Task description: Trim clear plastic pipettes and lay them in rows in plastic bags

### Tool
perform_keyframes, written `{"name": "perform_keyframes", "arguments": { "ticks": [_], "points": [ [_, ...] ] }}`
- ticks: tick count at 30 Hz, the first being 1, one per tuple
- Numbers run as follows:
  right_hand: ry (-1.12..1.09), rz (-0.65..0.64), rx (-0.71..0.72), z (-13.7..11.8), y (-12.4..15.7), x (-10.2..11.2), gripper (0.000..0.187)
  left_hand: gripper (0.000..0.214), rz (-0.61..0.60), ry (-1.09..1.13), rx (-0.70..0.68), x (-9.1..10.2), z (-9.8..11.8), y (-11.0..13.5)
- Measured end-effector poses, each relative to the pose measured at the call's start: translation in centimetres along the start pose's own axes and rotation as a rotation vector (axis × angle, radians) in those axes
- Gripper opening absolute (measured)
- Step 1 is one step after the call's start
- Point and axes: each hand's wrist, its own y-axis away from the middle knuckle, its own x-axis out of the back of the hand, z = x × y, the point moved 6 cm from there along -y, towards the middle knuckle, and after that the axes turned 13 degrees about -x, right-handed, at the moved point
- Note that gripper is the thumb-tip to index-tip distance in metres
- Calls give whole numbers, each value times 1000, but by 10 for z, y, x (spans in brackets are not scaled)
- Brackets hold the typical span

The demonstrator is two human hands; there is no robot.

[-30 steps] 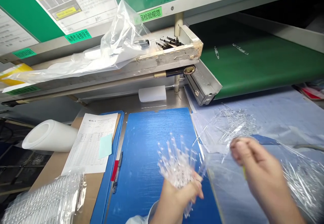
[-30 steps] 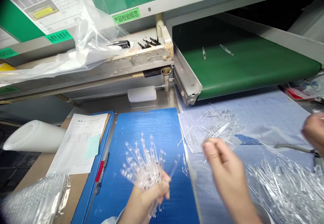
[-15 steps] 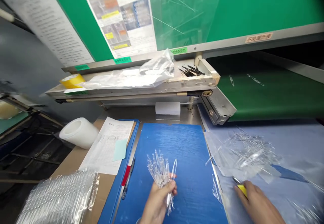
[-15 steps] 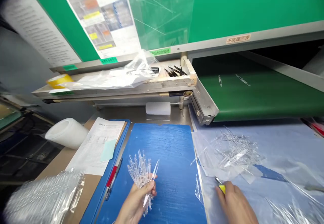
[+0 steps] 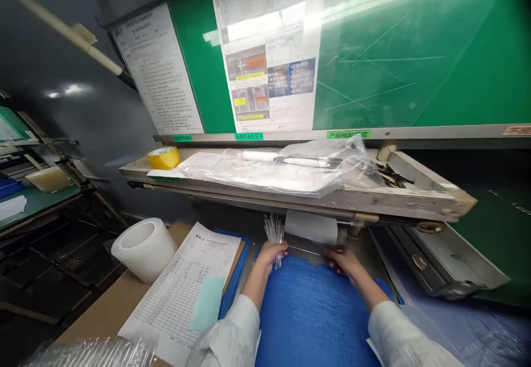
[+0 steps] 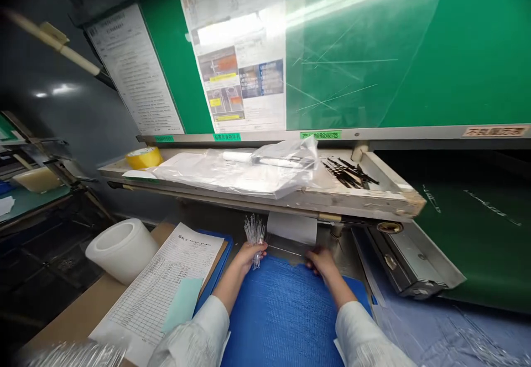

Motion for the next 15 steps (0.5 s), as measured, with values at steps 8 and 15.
{"name": "perform_keyframes", "arguments": {
  "ticks": [8,15],
  "points": [
    [-259,-65,48,25,43,-7,20,24,-165,56,111,-15,-15,-13],
    [-434,89,179,51,114,-7,36,8,-258,86,118,4,-4,70]
  ]
}}
